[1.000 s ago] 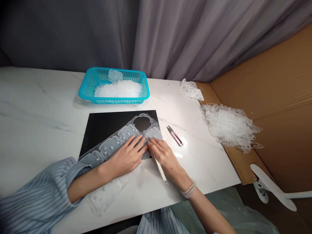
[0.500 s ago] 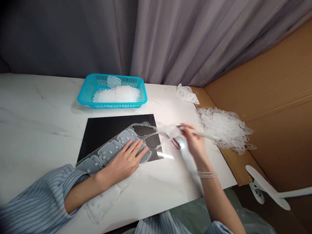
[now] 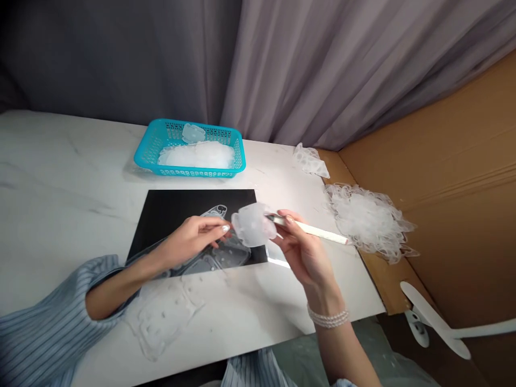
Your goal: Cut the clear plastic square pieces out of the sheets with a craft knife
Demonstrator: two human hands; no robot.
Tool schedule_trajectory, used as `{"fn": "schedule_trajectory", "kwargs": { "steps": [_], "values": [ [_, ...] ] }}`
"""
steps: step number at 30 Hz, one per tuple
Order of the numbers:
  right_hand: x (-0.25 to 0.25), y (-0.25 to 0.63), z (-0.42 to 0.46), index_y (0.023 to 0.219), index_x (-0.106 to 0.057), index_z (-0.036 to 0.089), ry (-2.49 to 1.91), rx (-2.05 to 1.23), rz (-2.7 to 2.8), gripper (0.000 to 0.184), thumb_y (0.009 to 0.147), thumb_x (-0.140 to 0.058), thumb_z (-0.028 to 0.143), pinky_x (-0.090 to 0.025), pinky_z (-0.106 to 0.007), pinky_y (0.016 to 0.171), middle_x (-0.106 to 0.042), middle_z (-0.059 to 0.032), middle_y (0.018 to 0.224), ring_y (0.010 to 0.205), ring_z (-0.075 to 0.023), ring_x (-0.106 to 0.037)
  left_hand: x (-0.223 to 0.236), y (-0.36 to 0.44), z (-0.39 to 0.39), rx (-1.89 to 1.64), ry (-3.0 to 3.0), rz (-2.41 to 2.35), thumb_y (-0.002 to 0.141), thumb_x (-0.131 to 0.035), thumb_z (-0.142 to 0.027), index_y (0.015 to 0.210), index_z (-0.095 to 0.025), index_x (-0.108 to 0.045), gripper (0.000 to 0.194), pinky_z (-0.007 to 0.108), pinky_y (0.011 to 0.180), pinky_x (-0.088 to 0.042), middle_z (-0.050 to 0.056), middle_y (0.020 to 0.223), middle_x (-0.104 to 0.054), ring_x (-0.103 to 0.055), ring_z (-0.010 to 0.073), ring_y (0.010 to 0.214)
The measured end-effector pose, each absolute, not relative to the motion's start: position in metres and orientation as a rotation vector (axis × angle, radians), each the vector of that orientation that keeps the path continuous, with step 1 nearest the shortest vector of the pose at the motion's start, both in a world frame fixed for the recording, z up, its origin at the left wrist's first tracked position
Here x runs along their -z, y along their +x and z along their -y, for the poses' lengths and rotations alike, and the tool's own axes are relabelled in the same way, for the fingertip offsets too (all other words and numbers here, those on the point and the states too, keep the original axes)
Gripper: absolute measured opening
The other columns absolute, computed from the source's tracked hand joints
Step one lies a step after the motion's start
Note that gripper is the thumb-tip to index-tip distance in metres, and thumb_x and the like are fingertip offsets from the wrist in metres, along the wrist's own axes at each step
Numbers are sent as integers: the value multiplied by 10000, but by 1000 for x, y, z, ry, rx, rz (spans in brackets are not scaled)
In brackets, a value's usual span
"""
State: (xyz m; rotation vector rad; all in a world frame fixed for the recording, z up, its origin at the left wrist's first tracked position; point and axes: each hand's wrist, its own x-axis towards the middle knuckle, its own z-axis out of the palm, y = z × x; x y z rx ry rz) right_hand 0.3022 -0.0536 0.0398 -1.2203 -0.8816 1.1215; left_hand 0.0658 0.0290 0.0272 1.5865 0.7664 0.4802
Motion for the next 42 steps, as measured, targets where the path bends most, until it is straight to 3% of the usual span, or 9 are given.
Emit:
{"fn": "schedule_trajectory", "kwargs": {
  "steps": [3, 8, 19, 25, 31, 42],
  "values": [
    [-50, 271, 38, 1015, -686, 251, -1143, -1217, 959, 151, 935, -578, 320, -621, -389, 841, -749, -62, 1109, 1013, -231, -721, -35, 55, -33, -485, 1117, -618, 880, -652, -378, 1210, -137, -667, 409, 323, 807, -576, 126, 1137, -714, -673, 231, 1036],
    [-45, 254, 26, 1030, -682, 261, -1099, -1310, 987, 171, 948, -550, 335, -608, -422, 887, -743, -55, 1133, 1009, -231, -722, -40, 29, -31, -562, 965, -694, 883, -667, -306, 1142, -106, -715, 331, 289, 767, -598, 115, 932, -762, -719, 165, 810],
    [-39, 249, 25, 1067, -692, 256, -1125, -1350, 944, 200, 947, -556, 339, -658, -378, 768, -766, -50, 1061, 817, -208, -762, -63, 14, -37, -491, 914, -722, 908, -635, -322, 1086, -101, -743, 303, 293, 764, -622, 116, 896, -777, -751, 194, 796],
    [-39, 250, 28, 1096, -670, 258, -1202, -1285, 1034, 226, 965, -514, 358, -665, -373, 740, -757, -59, 1090, 813, -205, -760, -59, 14, -38, -478, 883, -723, 895, -655, -316, 1084, -107, -744, 295, 321, 772, -630, 114, 904, -779, -754, 205, 792],
    [-39, 251, 29, 1106, -669, 272, -1203, -1286, 1060, 231, 976, -502, 364, -666, -377, 733, -753, -46, 1099, 827, -208, -760, -56, 14, -38, -488, 838, -719, 885, -672, -295, 1060, -127, -754, 256, 248, 726, -629, 89, 860, -783, -756, 174, 743],
    [-38, 251, 29, 1031, -705, 302, -1111, -1372, 923, 179, 950, -549, 339, -642, -336, 695, -755, -20, 1074, 888, -200, -735, -57, 15, -39, -443, 960, -767, 920, -623, -349, 979, -106, -716, 267, 228, 616, -625, 86, 775, -768, -761, 227, 713]
  ]
}}
